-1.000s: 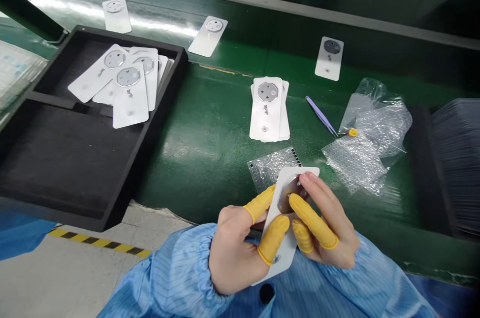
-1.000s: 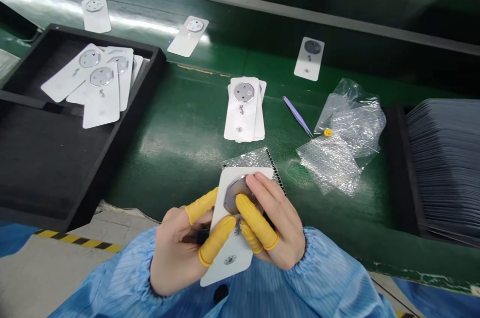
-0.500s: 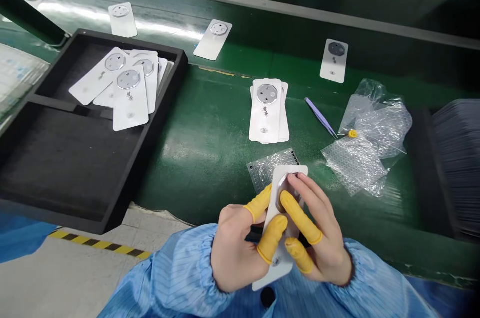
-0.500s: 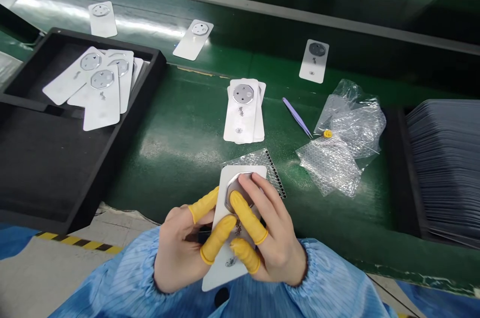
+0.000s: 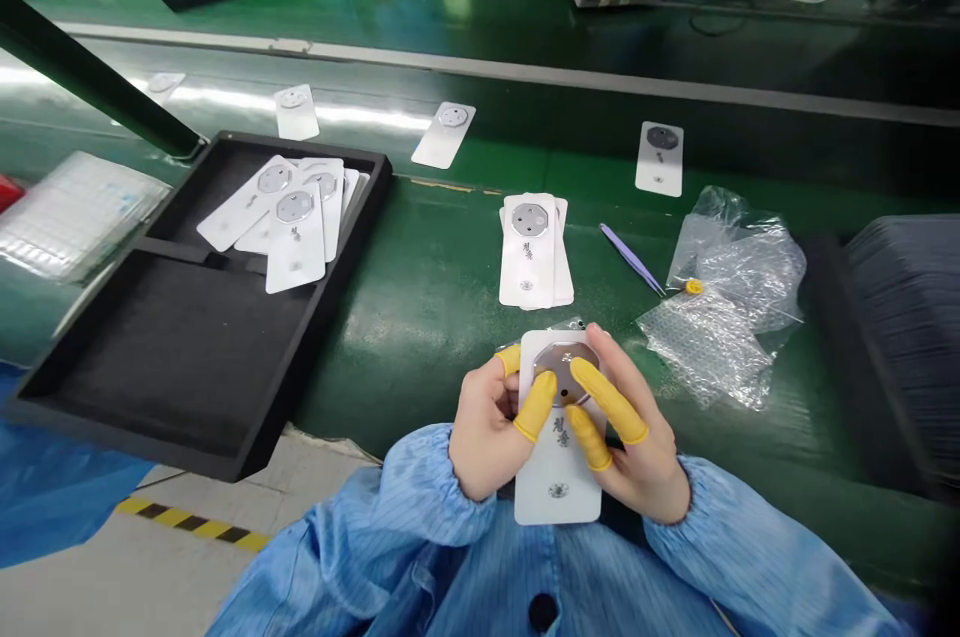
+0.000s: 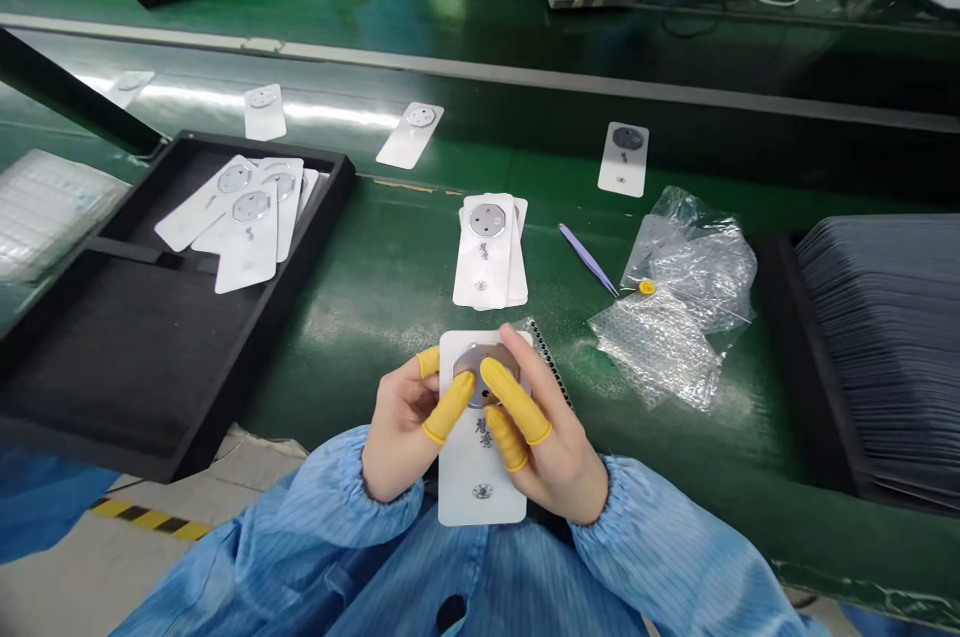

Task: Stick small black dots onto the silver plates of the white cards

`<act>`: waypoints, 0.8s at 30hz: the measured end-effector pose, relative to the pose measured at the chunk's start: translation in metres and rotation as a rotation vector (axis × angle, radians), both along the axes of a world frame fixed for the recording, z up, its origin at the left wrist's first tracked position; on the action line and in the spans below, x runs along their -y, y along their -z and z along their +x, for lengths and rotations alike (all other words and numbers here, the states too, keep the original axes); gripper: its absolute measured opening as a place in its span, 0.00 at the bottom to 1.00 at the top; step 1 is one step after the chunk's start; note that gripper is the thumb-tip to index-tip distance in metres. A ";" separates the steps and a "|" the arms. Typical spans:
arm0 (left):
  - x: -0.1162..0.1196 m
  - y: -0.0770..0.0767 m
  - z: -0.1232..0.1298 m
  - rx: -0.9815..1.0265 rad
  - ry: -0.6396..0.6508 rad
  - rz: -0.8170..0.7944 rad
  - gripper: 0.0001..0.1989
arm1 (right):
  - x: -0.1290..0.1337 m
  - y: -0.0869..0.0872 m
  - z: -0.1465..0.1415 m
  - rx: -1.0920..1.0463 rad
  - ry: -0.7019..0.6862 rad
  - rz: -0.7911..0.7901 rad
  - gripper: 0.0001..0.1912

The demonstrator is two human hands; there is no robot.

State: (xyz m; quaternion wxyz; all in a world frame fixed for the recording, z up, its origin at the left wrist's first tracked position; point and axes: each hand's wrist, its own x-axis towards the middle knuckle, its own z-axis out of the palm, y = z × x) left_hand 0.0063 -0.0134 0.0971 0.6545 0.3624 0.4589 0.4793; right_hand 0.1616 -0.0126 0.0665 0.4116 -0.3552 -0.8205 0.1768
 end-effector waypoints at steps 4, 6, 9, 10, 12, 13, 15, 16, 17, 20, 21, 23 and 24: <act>-0.021 0.001 -0.001 -0.091 -0.016 -0.052 0.21 | -0.004 -0.008 0.005 0.123 -0.081 -0.028 0.34; -0.044 0.002 -0.004 -0.186 -0.012 -0.007 0.20 | -0.019 -0.016 0.015 0.184 -0.054 -0.007 0.32; -0.094 0.008 -0.009 -0.359 -0.039 0.097 0.16 | -0.075 -0.031 0.038 0.289 0.187 -0.020 0.28; -0.112 0.012 -0.010 -0.396 -0.054 0.122 0.13 | -0.102 -0.036 0.047 0.353 0.329 -0.105 0.26; -0.146 0.021 -0.010 -0.473 -0.111 0.171 0.11 | -0.162 -0.042 0.063 0.471 0.589 -0.310 0.30; -0.160 0.026 -0.010 -0.518 -0.146 0.196 0.12 | -0.192 -0.044 0.069 0.488 0.652 -0.352 0.32; -0.179 0.036 -0.007 -0.607 -0.219 0.244 0.14 | -0.243 -0.041 0.077 0.527 0.798 -0.461 0.33; -0.183 0.041 -0.006 -0.644 -0.251 0.264 0.16 | -0.263 -0.038 0.079 0.542 0.869 -0.517 0.31; -0.184 0.046 -0.006 -0.676 -0.277 0.281 0.18 | -0.279 -0.033 0.081 0.556 0.936 -0.572 0.28; -0.173 0.059 -0.008 -0.734 -0.300 0.324 0.26 | -0.308 -0.015 0.083 0.593 1.082 -0.704 0.21; -0.167 0.063 -0.010 -0.744 -0.296 0.339 0.28 | -0.314 -0.010 0.085 0.602 1.110 -0.734 0.21; -0.156 0.068 -0.016 -0.755 -0.286 0.371 0.30 | -0.322 -0.004 0.091 0.611 1.135 -0.781 0.21; -0.152 0.069 -0.019 -0.756 -0.286 0.387 0.31 | -0.325 -0.004 0.094 0.607 1.132 -0.799 0.21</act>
